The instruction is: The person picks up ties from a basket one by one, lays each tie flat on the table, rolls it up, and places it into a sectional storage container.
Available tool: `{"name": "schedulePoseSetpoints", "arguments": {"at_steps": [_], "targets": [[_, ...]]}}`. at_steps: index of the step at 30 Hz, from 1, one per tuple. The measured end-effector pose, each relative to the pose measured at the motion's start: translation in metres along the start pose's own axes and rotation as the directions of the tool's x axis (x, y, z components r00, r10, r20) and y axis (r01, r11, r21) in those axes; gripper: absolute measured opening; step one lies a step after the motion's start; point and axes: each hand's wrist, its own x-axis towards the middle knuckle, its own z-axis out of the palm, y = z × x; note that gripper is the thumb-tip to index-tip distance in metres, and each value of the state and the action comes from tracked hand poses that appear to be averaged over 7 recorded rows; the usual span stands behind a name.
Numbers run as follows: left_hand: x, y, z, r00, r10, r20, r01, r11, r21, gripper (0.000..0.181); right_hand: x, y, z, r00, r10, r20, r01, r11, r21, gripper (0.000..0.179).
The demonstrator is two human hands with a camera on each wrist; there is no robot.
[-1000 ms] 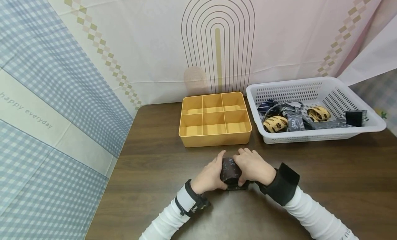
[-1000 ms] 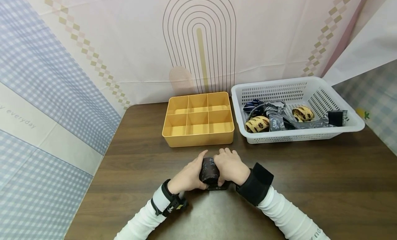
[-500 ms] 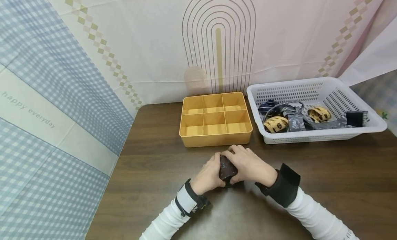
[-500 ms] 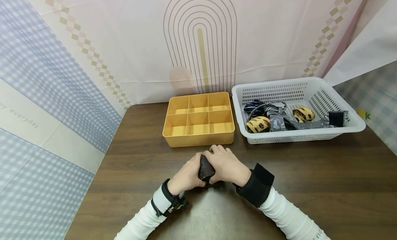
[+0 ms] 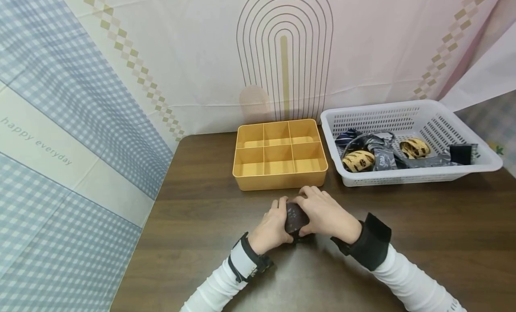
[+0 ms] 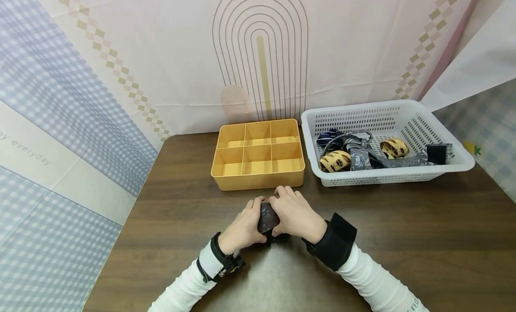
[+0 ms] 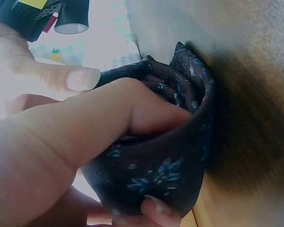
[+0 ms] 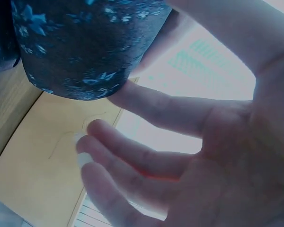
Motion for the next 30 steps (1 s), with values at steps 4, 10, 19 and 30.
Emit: {"name": "schedulePoseSetpoints", "arguments": {"at_steps": [4,10,19,30], "targets": [[-0.002,0.001,0.0,1.0,0.014,-0.011,-0.014,1.0,-0.008,0.098,0.0,0.001,0.0,0.998,0.053,0.025,-0.053,0.999,-0.011,0.061],[-0.002,0.003,-0.001,0.999,0.045,-0.03,-0.046,0.999,-0.027,0.099,0.0,0.003,-0.001,0.99,0.115,0.085,-0.117,0.993,0.014,0.059],[-0.004,0.002,-0.001,0.986,0.139,-0.092,-0.141,0.99,-0.02,0.1,0.005,0.004,0.003,0.966,0.176,0.191,-0.191,0.98,0.062,0.066],[-0.003,0.008,0.003,0.99,0.072,-0.12,-0.078,0.996,-0.047,0.088,0.004,0.004,0.014,0.96,0.232,0.158,-0.237,0.971,0.013,0.056]]}}
